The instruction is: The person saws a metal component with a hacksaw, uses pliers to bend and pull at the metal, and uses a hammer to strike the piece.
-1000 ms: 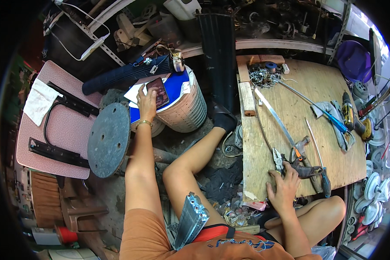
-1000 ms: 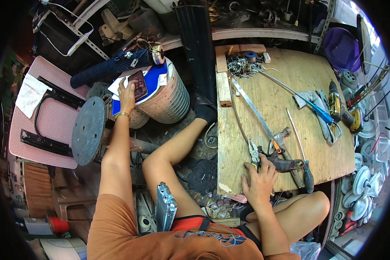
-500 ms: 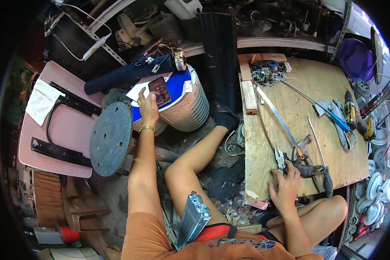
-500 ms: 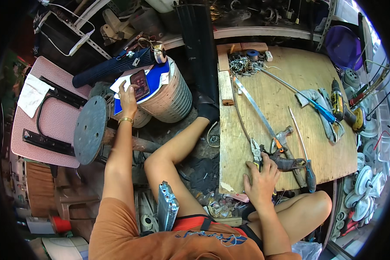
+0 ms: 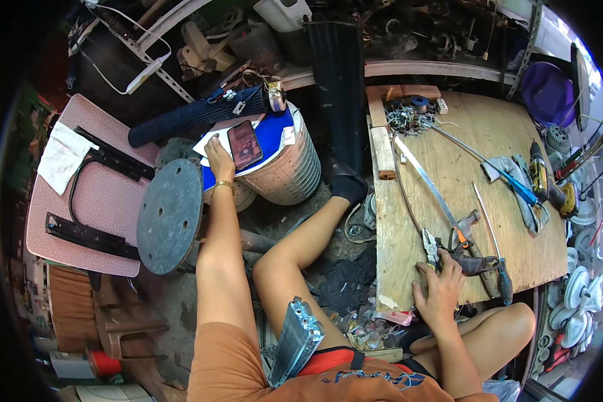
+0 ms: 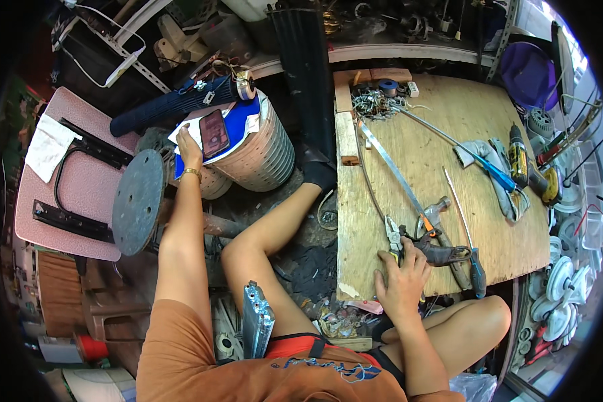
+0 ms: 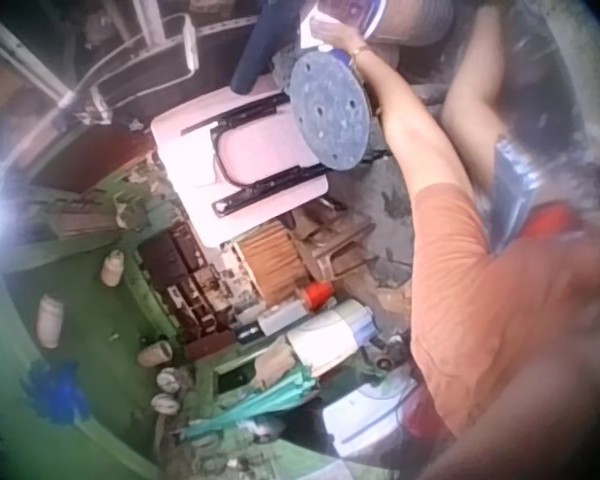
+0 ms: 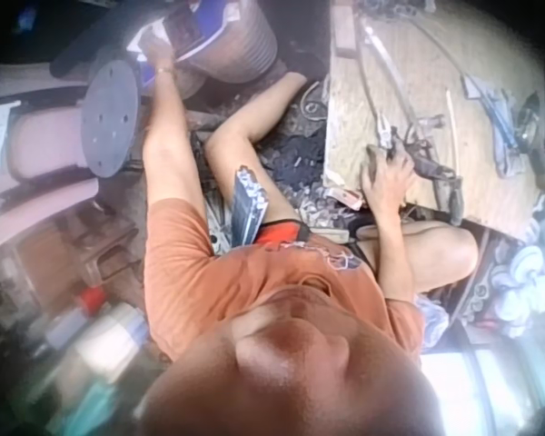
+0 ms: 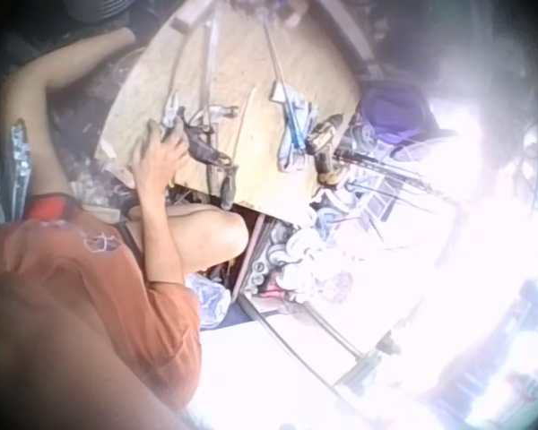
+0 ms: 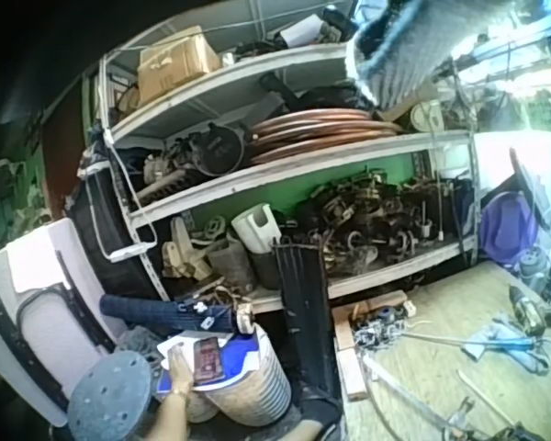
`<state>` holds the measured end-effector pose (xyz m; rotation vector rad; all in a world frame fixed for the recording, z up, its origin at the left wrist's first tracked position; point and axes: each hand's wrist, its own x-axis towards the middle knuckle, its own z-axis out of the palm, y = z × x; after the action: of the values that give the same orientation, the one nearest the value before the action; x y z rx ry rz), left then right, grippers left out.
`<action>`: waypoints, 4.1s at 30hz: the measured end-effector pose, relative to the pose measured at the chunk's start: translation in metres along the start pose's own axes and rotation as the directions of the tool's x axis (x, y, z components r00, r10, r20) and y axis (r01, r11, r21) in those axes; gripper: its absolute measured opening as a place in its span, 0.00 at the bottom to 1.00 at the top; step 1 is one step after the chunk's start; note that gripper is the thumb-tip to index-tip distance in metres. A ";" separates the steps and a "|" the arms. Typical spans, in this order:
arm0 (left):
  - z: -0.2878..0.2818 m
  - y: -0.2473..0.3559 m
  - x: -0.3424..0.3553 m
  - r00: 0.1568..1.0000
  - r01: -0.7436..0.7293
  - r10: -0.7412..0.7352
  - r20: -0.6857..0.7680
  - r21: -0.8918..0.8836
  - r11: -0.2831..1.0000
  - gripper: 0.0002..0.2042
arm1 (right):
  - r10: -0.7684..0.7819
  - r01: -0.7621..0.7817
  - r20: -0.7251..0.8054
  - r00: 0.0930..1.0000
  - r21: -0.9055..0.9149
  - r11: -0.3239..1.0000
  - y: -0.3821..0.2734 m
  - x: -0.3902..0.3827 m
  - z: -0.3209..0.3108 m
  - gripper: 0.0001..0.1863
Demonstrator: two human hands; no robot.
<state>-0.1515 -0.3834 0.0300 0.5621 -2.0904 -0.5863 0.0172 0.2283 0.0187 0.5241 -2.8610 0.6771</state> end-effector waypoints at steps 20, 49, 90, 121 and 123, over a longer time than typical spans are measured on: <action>0.002 -0.017 0.025 0.959 0.054 -0.159 0.236 0.399 0.916 0.29 | -0.007 0.007 -0.004 1.000 -0.002 1.000 0.001 0.001 0.002 0.24; 0.003 -0.022 0.013 0.980 0.086 -0.107 0.167 0.124 0.988 0.25 | -0.010 0.010 -0.018 1.000 -0.015 1.000 0.000 0.001 0.002 0.24; 0.000 -0.035 -0.013 0.963 0.065 -0.076 0.258 0.050 0.997 0.36 | -0.002 0.002 -0.006 1.000 -0.007 1.000 0.000 -0.001 0.002 0.23; 0.003 -0.033 -0.005 0.943 0.261 -0.248 0.221 -0.032 0.965 0.42 | -0.007 0.006 -0.011 1.000 -0.017 1.000 0.000 -0.001 0.000 0.22; 0.005 -0.026 -0.006 0.937 0.269 -0.272 0.220 0.046 0.962 0.42 | -0.003 0.003 -0.008 1.000 -0.015 1.000 0.001 -0.001 0.000 0.23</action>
<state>-0.1474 -0.3995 0.0080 0.8347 -2.2472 -0.8250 0.0180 0.2297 0.0179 0.5219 -2.8554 0.6555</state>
